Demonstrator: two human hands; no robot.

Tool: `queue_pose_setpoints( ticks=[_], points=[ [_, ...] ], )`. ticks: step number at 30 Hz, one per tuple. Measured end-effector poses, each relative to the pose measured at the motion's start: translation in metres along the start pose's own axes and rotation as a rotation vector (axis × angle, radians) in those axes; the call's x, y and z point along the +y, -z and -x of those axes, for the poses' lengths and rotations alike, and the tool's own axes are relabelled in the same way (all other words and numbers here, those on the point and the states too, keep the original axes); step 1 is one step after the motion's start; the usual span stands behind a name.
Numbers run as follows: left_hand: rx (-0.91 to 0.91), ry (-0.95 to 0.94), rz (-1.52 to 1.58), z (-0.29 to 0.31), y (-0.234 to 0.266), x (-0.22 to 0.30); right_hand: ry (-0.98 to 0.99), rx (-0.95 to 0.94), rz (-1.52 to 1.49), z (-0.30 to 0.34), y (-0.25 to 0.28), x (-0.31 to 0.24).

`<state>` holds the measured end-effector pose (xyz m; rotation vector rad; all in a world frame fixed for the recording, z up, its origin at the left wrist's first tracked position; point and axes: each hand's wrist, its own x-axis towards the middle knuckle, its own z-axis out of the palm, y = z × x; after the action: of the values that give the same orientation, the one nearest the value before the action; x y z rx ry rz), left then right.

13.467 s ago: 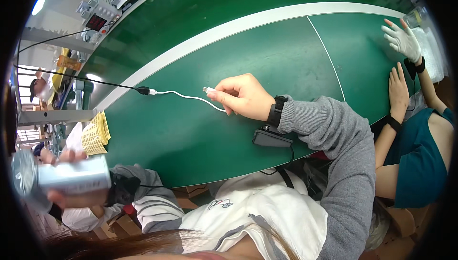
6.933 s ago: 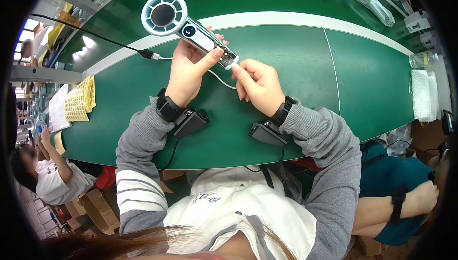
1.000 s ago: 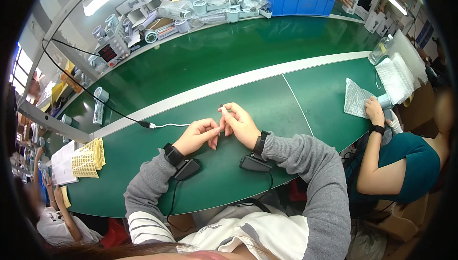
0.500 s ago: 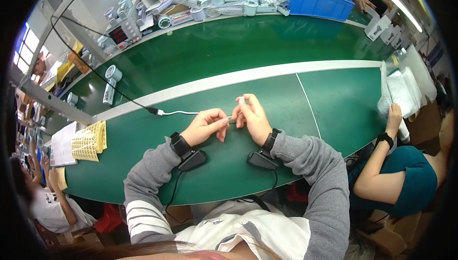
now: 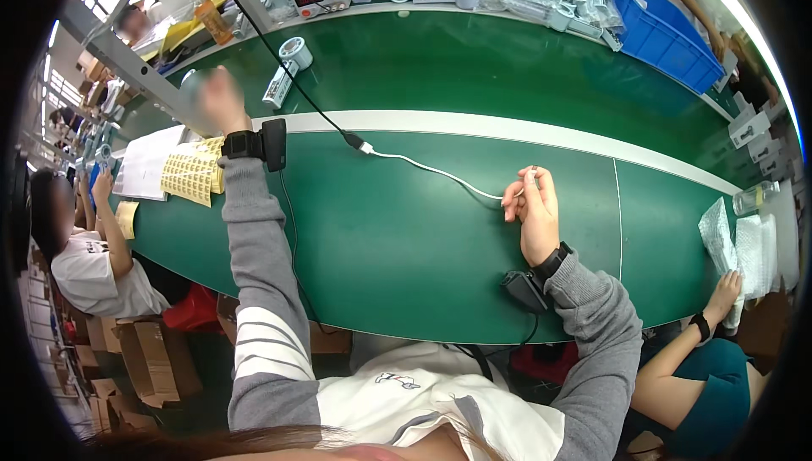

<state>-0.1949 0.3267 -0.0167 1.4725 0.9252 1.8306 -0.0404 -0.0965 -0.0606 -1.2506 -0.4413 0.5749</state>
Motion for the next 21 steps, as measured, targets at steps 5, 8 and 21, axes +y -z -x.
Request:
queue_pose_setpoints(
  ticks=[5, 8, 21],
  points=[
    [-0.259, -0.168, -0.533, 0.009, -0.005, -0.09, -0.027, 0.004, 0.037, 0.001, -0.001, 0.0],
    [-0.533, -0.142, -0.638, 0.018, -0.023, -0.089, -0.081, -0.059, 0.113, 0.0, -0.002, 0.0],
    [-0.12, -0.013, 0.793, 0.029, -0.021, 0.074, -0.074, -0.1, 0.079, 0.0, 0.005, 0.0]
  ],
)
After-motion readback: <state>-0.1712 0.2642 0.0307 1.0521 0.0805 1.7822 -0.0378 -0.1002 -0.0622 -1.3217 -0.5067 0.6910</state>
